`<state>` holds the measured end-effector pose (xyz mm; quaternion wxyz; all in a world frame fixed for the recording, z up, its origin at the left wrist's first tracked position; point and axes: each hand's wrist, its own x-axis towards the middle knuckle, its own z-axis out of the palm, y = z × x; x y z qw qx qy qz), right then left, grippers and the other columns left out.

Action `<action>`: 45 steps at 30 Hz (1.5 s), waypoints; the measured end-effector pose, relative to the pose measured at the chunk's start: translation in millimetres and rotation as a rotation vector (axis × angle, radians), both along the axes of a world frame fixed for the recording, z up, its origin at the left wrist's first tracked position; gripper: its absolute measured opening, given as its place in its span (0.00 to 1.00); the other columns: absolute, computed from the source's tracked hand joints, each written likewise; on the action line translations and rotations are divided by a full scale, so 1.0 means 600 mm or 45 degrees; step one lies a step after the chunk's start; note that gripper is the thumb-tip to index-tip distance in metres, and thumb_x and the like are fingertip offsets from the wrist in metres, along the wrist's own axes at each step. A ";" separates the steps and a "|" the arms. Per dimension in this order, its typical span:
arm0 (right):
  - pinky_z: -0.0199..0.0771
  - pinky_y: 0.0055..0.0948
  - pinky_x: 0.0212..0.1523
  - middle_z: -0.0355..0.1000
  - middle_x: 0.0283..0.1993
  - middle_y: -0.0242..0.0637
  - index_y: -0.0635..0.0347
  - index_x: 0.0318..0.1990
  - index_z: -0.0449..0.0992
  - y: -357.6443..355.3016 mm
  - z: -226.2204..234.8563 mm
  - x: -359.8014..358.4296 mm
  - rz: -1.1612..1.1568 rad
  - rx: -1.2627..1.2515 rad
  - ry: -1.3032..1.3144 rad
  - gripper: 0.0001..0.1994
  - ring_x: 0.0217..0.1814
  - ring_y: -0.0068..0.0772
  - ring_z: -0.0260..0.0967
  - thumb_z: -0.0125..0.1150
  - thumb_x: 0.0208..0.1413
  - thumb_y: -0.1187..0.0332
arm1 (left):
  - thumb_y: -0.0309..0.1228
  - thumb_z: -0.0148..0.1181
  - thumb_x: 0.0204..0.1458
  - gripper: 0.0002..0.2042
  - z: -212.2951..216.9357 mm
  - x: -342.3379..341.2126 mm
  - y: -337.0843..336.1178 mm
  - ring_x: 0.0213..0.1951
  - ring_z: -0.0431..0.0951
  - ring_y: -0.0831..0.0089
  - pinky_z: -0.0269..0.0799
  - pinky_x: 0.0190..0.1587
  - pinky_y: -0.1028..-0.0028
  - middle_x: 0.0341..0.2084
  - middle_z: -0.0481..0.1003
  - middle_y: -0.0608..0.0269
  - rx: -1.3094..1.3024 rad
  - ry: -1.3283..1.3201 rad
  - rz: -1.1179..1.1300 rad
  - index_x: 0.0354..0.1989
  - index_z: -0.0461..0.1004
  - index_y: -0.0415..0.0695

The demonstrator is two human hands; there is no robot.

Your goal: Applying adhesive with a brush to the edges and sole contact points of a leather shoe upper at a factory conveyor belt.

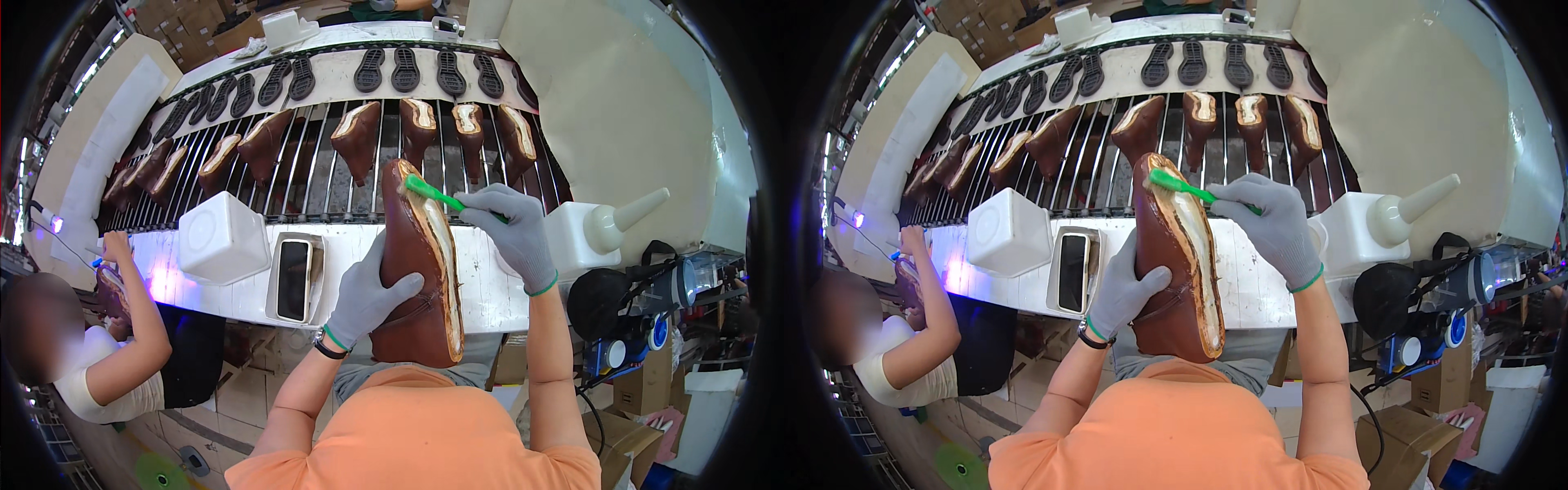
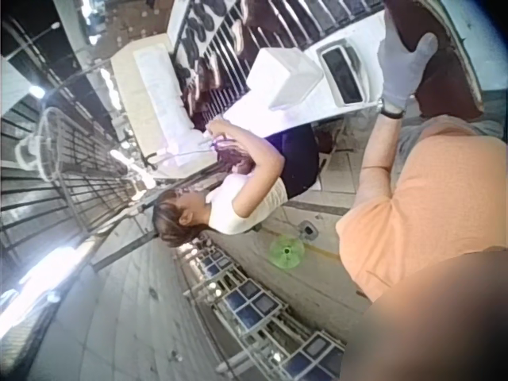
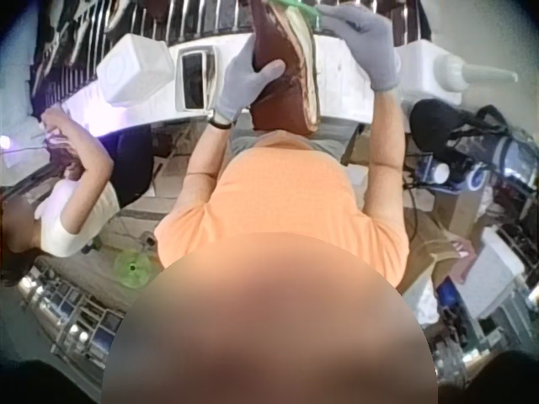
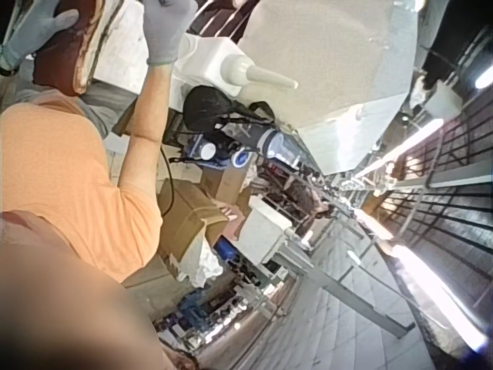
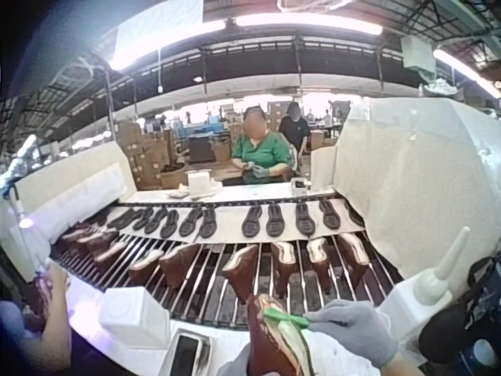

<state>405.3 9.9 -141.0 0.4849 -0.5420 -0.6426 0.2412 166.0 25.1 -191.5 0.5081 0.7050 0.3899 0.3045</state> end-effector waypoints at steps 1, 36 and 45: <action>0.67 0.21 0.33 0.76 0.31 0.35 0.66 0.42 0.82 0.006 0.001 0.000 -0.001 -0.011 -0.013 0.11 0.30 0.19 0.68 0.65 0.49 0.79 | 0.49 0.65 0.49 0.42 0.001 -0.001 -0.001 0.51 0.78 0.55 0.72 0.53 0.66 0.48 0.77 0.46 0.015 0.044 0.006 0.68 0.55 0.39; 0.70 0.26 0.33 0.78 0.28 0.38 0.64 0.38 0.84 0.024 0.017 0.040 0.851 -0.339 -0.187 0.12 0.30 0.28 0.73 0.72 0.42 0.76 | 0.54 0.60 0.54 0.37 -0.035 -0.029 0.027 0.51 0.72 0.73 0.66 0.56 0.72 0.51 0.73 0.58 -0.287 -0.614 0.004 0.61 0.63 0.34; 0.68 0.25 0.31 0.78 0.29 0.36 0.60 0.39 0.84 -0.016 0.019 0.037 0.833 -0.354 -0.218 0.10 0.29 0.27 0.72 0.71 0.47 0.74 | 0.52 0.59 0.55 0.35 -0.029 -0.028 0.023 0.50 0.72 0.73 0.67 0.55 0.72 0.50 0.73 0.58 -0.277 -0.558 0.072 0.60 0.64 0.34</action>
